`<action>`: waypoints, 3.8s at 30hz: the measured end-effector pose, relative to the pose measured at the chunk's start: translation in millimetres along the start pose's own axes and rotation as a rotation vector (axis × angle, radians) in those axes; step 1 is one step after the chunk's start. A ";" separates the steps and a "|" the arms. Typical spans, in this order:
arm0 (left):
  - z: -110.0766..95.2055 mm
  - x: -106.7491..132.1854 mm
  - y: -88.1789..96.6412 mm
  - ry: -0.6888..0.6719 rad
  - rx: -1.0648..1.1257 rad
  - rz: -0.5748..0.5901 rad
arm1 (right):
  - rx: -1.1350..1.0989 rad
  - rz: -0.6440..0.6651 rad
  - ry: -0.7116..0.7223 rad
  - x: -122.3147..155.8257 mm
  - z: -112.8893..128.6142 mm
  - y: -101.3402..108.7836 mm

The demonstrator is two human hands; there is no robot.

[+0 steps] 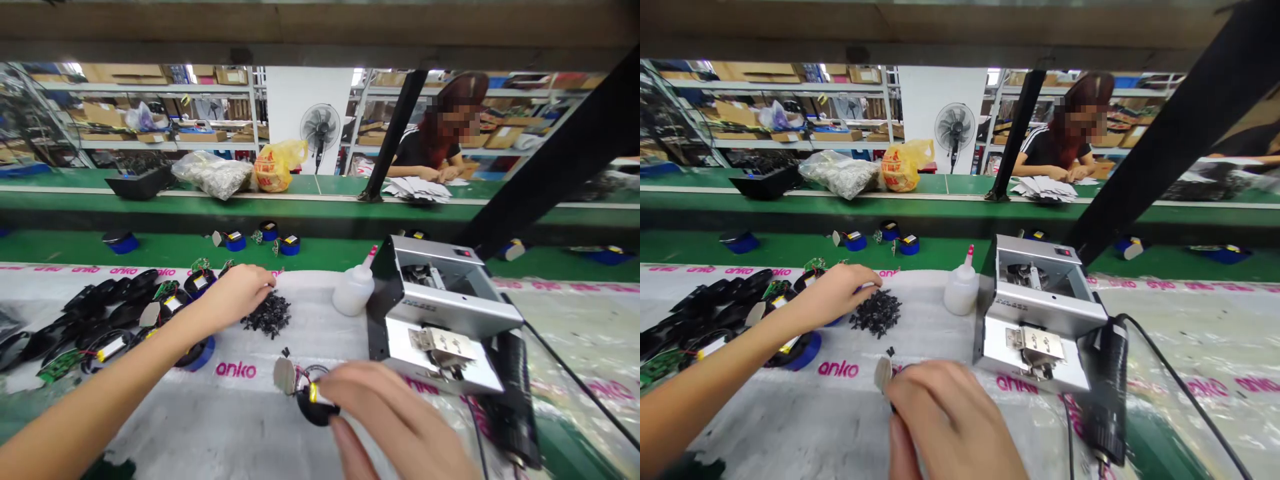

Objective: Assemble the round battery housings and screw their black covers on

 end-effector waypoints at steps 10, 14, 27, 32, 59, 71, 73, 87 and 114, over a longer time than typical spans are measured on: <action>5.4 54.9 -44.2 0.207 0.903 -0.050 | -0.028 0.221 -0.319 -33.8 -39.9 -72.7; 9.5 57.9 -54.7 0.245 1.089 -0.042 | -0.287 0.043 -0.464 -29.8 -56.4 -44.1; -17.1 67.8 -87.2 0.486 1.723 0.213 | -0.420 0.065 -0.475 -22.2 -49.4 -38.5; -18.3 67.5 -94.7 0.480 1.784 0.232 | -0.372 -0.077 -0.446 -21.4 -50.6 -43.4; -25.1 67.8 -71.2 0.331 1.306 0.154 | -0.323 0.002 -0.352 -22.5 -46.1 -43.0; -29.3 68.9 -69.7 0.084 1.065 0.113 | -0.073 0.091 -0.250 -14.9 -36.5 -37.3; -37.3 68.9 -72.0 0.021 0.855 0.118 | -0.092 0.117 -0.281 -14.5 -36.2 -35.5; -59.8 76.1 -104.8 0.088 0.930 0.227 | -0.159 -0.217 -0.517 36.7 -43.3 -28.9; -59.6 61.5 -110.3 0.338 1.195 0.310 | -0.259 -0.293 -0.400 47.0 -42.6 -52.4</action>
Point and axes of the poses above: each hand's wrist, its own x-axis away from the middle knuckle, its own y-axis out of the back of the hand, z = x × y, the point moved 5 cm from there along -x, towards the middle knuckle, and after that the axes turned 12 degrees about -x, right-handed, at the moved point
